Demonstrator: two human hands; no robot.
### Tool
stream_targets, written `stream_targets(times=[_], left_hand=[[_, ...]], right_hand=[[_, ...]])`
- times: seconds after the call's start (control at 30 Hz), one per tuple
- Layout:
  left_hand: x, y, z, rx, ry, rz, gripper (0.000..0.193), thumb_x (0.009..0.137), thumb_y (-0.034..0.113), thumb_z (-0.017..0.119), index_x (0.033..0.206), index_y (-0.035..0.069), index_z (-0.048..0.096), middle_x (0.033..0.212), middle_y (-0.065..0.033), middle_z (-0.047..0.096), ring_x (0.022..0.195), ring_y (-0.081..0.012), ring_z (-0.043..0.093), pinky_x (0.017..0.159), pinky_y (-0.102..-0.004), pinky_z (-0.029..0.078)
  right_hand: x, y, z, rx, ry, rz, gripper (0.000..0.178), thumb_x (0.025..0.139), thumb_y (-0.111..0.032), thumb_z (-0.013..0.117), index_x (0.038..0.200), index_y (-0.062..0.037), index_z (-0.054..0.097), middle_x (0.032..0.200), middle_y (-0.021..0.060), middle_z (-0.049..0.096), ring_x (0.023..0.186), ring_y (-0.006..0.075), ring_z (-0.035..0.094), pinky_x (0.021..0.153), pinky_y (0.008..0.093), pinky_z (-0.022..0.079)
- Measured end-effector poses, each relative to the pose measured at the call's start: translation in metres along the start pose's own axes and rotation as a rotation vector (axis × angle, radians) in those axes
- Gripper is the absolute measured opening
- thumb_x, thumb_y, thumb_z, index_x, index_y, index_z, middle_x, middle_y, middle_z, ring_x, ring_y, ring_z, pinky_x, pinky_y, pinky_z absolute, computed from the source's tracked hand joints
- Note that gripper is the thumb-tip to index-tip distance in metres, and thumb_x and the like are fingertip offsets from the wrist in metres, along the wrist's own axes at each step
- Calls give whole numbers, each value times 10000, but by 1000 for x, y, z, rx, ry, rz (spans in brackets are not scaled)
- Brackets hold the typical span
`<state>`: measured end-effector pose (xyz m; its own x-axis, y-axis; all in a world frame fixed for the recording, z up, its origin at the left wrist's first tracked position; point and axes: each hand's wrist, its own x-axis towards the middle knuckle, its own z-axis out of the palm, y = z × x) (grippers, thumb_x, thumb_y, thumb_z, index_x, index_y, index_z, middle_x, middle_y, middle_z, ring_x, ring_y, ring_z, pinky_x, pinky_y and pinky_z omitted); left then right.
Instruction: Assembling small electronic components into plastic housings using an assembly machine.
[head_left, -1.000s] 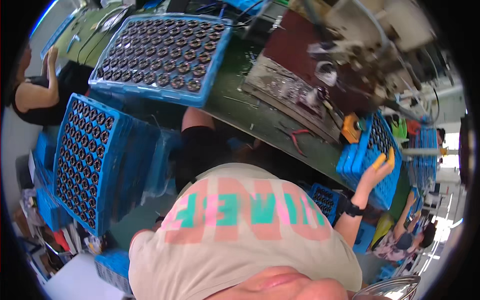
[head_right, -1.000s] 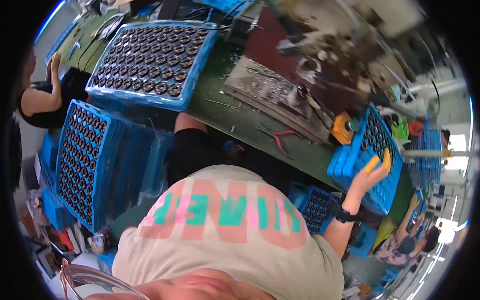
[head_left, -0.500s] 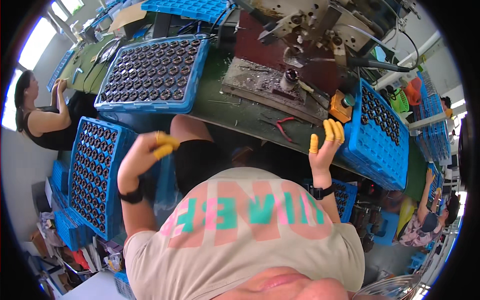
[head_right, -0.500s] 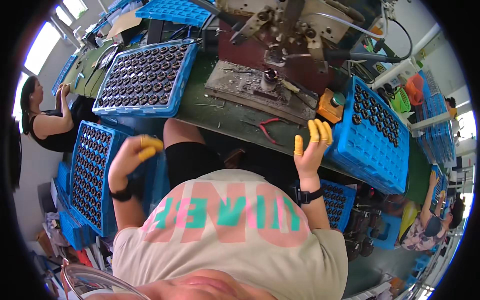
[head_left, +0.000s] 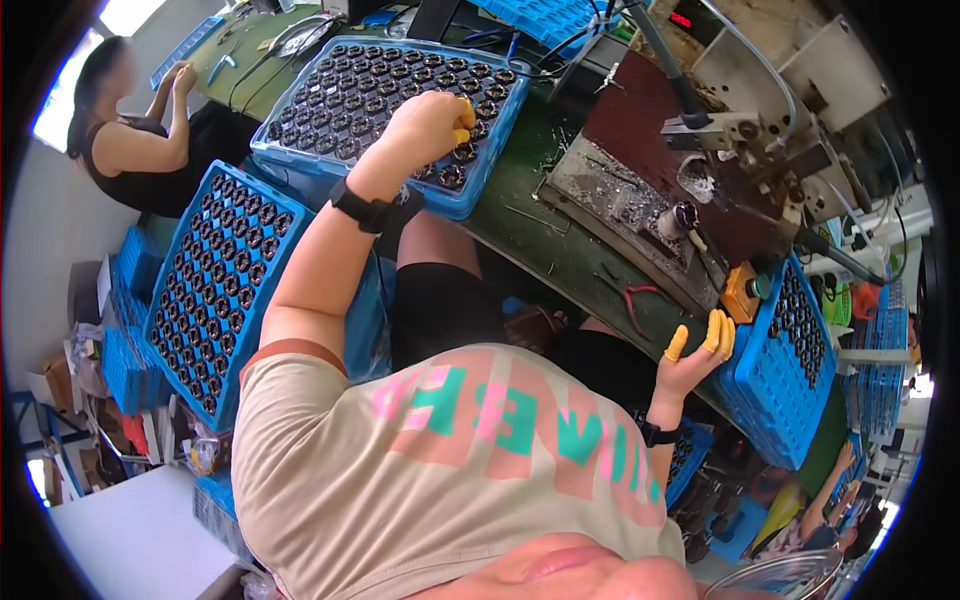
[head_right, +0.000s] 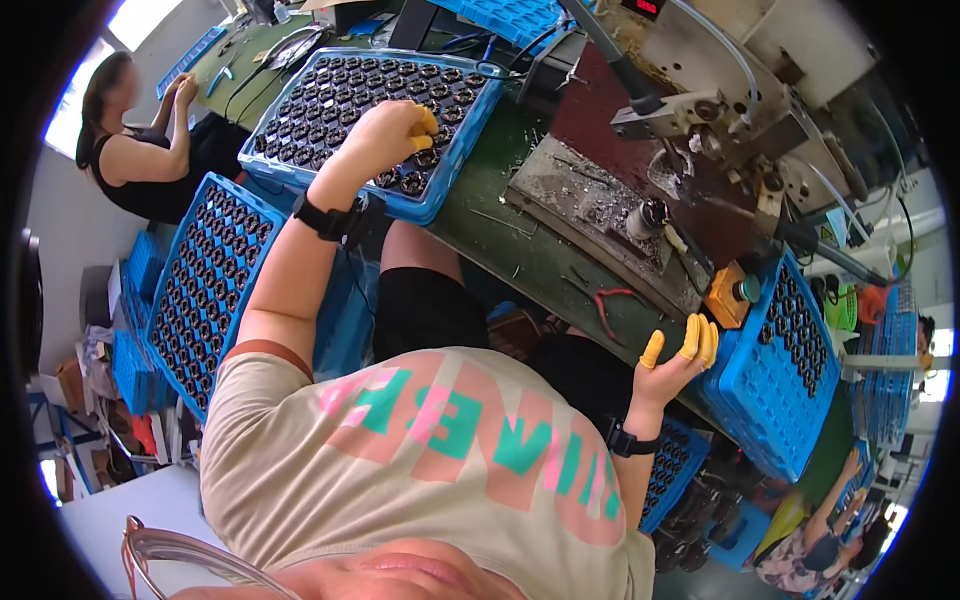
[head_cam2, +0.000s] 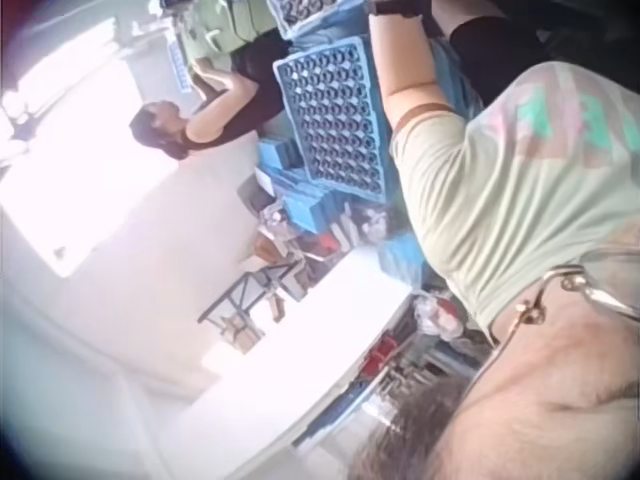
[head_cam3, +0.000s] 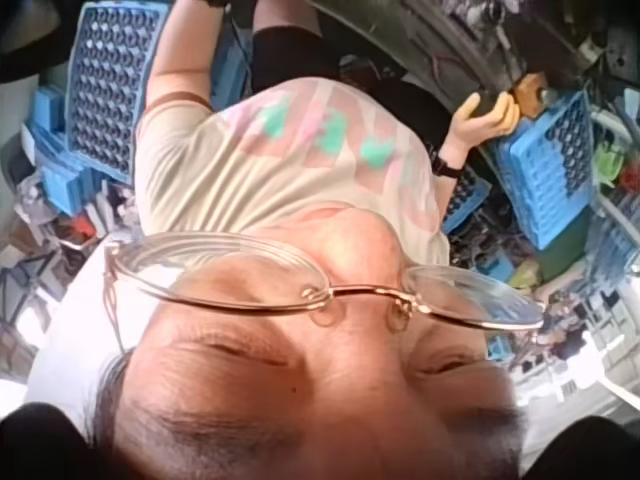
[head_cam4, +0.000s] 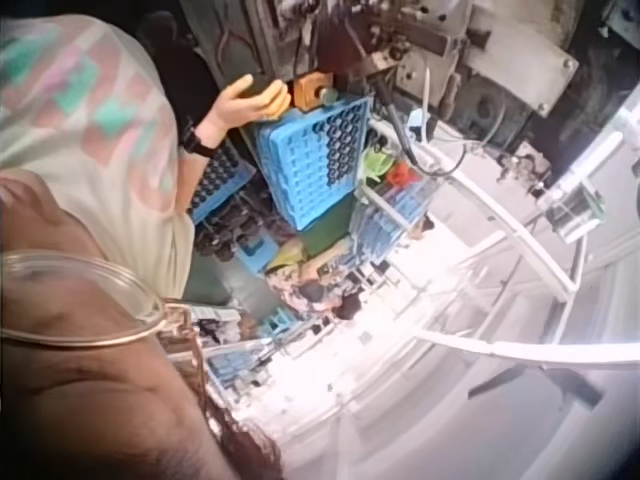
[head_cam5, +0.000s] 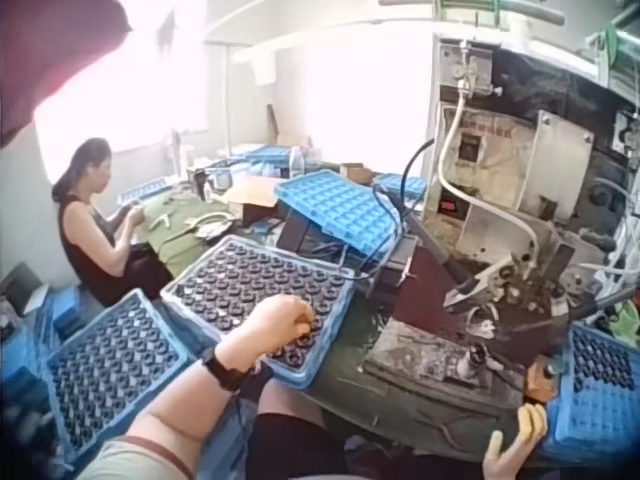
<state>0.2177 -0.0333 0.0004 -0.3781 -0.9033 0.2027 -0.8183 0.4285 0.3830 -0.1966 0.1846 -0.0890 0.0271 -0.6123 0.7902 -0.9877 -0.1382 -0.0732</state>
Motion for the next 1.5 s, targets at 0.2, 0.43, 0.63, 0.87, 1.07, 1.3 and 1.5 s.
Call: stream_targets(times=[0.2,0.43,0.63,0.87,1.07,1.3,1.5], left_hand=[[15,0,11,87,51,-20,387,736,274,775,1031,41,683,903,-144,654,868,-310,640,765,-378,514],[9,16,7,189,144,-47,341,764,266,740,1031,61,689,979,-137,659,928,-314,634,806,-400,509],[-18,73,-18,-512,320,-118,355,765,-15,668,1113,54,653,1051,-84,641,821,-136,625,666,-236,500],[-5,146,39,-652,33,129,449,757,-27,708,1191,32,604,1054,-25,616,867,-91,571,732,-212,451],[29,194,77,-710,164,329,471,708,100,800,1140,46,619,994,-83,664,882,-205,629,763,-288,479],[39,202,103,-582,296,368,477,669,174,847,1071,27,637,986,-115,605,954,-306,581,820,-384,505],[42,202,101,-715,159,252,526,665,237,869,1055,2,606,966,-104,590,857,-242,583,770,-333,495]], right_hand=[[2,1,-2,42,-12,22,461,946,-286,592,1287,11,499,1271,168,513,1229,366,454,1044,491,330],[32,7,-13,446,-71,227,323,915,-159,632,1184,11,583,1156,153,615,1100,336,557,986,420,405],[97,-10,0,736,-152,330,401,814,-135,746,1170,-17,603,1056,126,644,1003,271,600,933,360,447],[126,-23,44,618,-198,310,503,694,-197,843,1121,-30,635,1048,121,636,953,295,596,853,384,469],[113,-10,15,661,-64,380,413,737,-142,812,1099,-37,643,1118,122,632,1025,273,592,907,355,467],[79,1,-5,648,-79,398,391,764,-149,788,1100,-27,629,1121,118,643,1071,281,587,965,372,435],[84,-6,1,714,-125,356,406,769,-178,790,1117,-34,638,1120,112,651,1080,283,586,968,365,432]])
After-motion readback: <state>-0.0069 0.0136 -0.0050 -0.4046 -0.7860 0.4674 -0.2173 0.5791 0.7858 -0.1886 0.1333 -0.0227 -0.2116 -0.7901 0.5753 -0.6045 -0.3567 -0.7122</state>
